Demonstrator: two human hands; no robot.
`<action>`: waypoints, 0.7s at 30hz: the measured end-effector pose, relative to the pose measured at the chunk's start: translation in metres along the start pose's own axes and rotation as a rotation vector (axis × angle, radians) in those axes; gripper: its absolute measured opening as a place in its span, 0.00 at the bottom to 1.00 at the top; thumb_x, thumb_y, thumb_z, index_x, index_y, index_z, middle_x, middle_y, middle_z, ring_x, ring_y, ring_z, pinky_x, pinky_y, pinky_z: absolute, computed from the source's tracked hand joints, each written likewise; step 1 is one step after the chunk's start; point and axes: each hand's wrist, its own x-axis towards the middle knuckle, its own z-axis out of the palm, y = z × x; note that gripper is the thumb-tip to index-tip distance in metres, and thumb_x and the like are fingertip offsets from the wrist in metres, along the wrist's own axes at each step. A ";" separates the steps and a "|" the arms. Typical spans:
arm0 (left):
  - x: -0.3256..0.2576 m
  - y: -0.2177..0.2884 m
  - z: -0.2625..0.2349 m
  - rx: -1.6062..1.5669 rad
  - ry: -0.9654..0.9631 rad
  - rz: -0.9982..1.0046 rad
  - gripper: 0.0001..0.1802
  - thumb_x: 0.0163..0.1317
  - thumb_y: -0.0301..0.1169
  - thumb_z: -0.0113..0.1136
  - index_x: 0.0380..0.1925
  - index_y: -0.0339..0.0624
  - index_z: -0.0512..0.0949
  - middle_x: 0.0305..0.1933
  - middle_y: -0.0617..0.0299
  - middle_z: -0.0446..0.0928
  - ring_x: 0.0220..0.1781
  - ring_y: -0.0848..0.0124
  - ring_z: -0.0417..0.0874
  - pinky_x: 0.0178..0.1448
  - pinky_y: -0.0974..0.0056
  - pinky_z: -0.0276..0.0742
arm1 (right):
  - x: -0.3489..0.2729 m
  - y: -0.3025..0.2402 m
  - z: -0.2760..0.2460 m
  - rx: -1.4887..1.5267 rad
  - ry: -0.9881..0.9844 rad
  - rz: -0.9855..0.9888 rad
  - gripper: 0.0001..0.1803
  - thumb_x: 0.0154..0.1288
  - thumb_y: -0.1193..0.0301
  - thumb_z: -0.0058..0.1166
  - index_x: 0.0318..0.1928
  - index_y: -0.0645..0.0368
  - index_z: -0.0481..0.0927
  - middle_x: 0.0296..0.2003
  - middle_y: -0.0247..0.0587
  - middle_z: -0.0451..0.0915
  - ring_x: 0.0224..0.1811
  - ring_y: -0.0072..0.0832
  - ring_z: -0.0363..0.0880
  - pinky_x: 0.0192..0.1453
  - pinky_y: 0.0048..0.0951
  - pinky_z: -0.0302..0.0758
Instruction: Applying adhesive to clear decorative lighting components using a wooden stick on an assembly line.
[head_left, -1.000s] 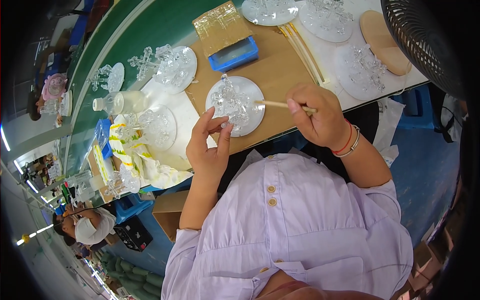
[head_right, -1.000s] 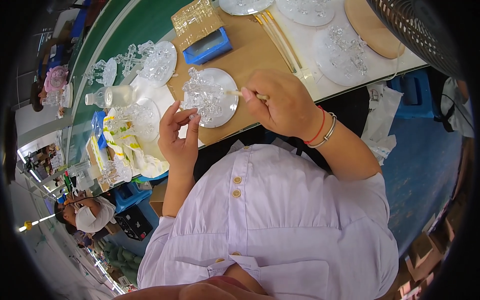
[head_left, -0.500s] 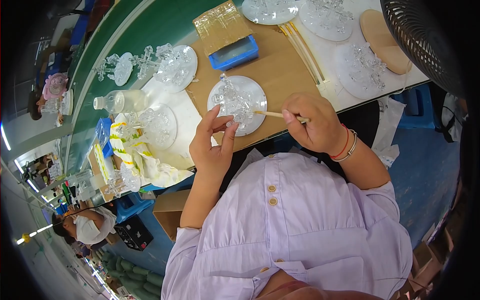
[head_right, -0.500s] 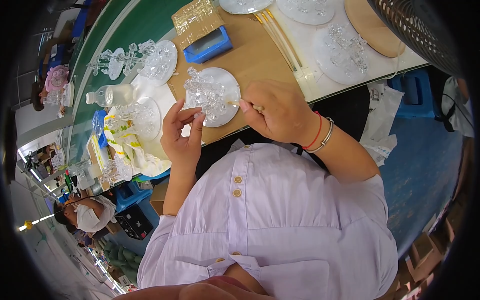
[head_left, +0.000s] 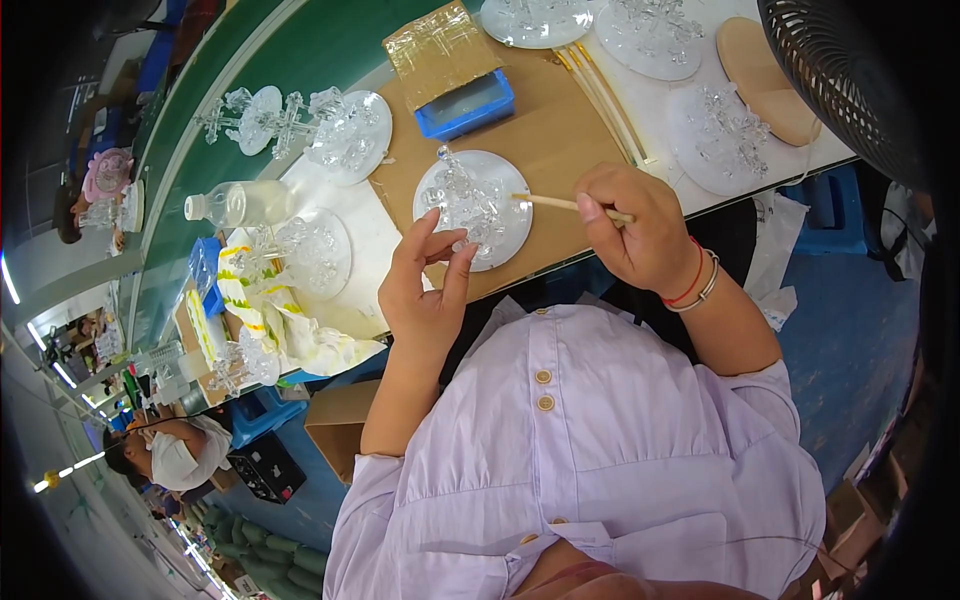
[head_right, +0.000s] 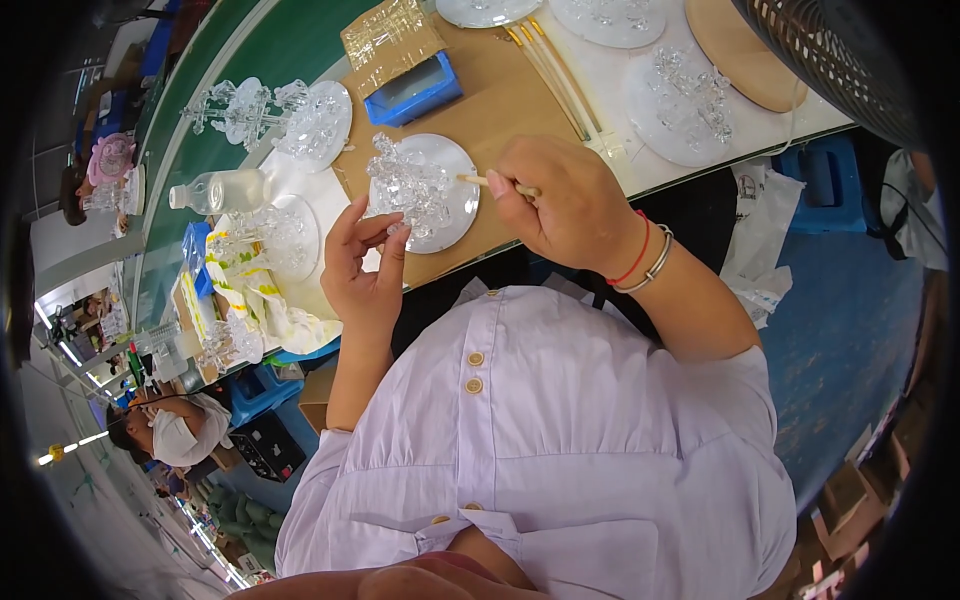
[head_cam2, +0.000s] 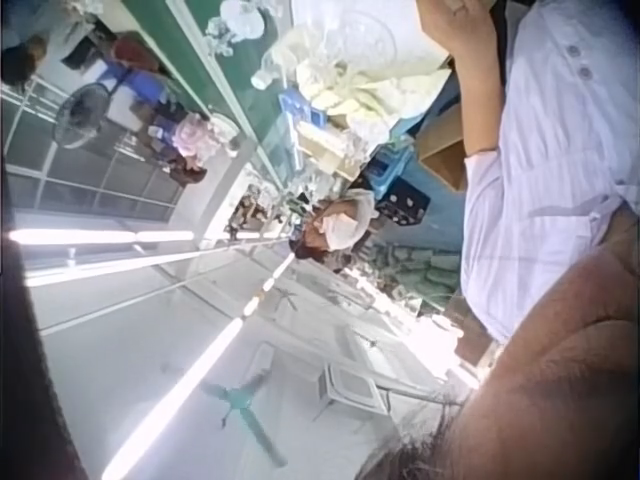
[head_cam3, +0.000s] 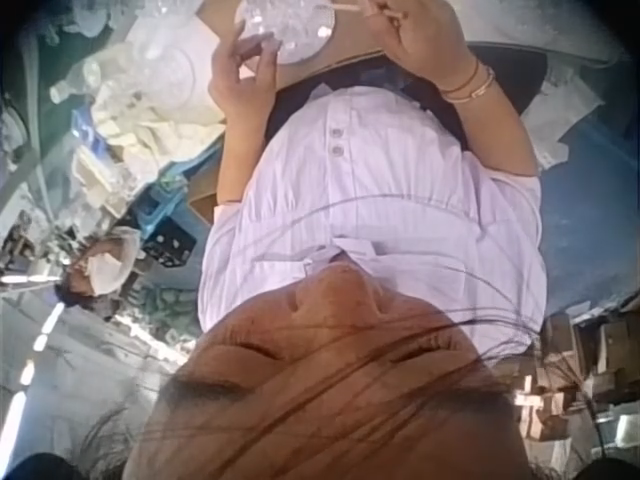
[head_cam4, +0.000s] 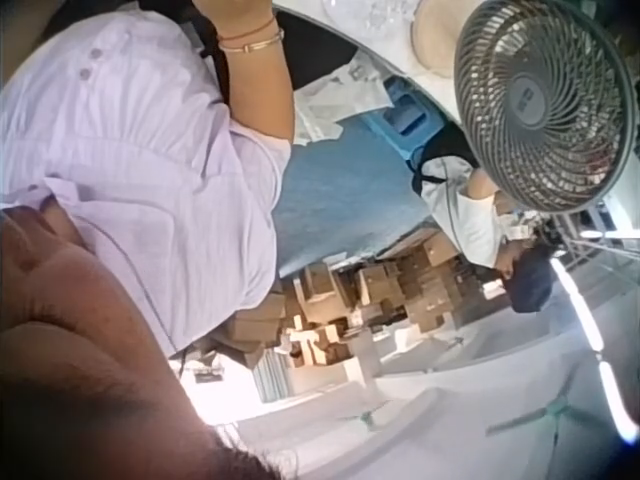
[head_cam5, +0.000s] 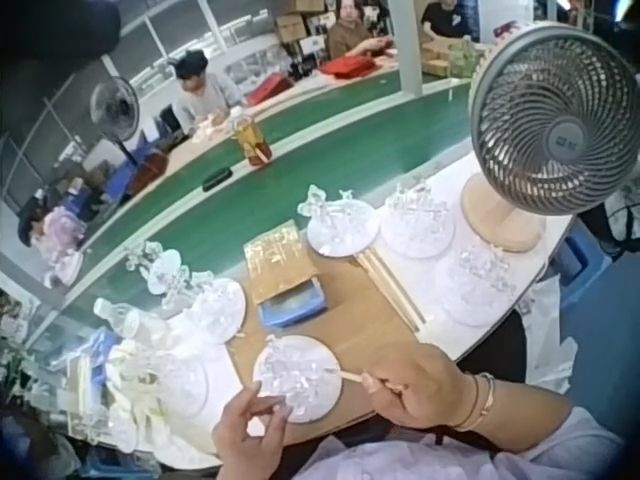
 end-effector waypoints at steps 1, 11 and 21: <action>0.000 0.000 0.000 0.002 -0.001 -0.001 0.26 0.55 0.21 0.68 0.55 0.38 0.72 0.36 0.54 0.84 0.36 0.69 0.86 0.42 0.68 0.82 | 0.001 0.001 0.000 -0.013 0.019 -0.005 0.03 0.62 0.83 0.50 0.34 0.64 0.70 0.27 0.46 0.76 0.26 0.38 0.76 0.30 0.31 0.72; 0.000 0.000 -0.002 0.001 -0.002 -0.001 0.27 0.55 0.20 0.68 0.55 0.37 0.71 0.36 0.54 0.83 0.36 0.68 0.86 0.43 0.68 0.82 | -0.003 -0.007 -0.004 0.044 -0.051 -0.010 0.04 0.62 0.83 0.50 0.34 0.63 0.70 0.28 0.47 0.76 0.26 0.38 0.76 0.31 0.31 0.72; 0.071 0.002 -0.062 0.311 0.146 0.250 0.05 0.52 0.20 0.64 0.29 0.40 0.81 0.34 0.56 0.81 0.39 0.61 0.82 0.45 0.63 0.75 | -0.012 -0.006 -0.019 0.083 0.063 0.095 0.01 0.65 0.81 0.47 0.37 0.64 0.72 0.28 0.45 0.77 0.25 0.32 0.74 0.31 0.28 0.71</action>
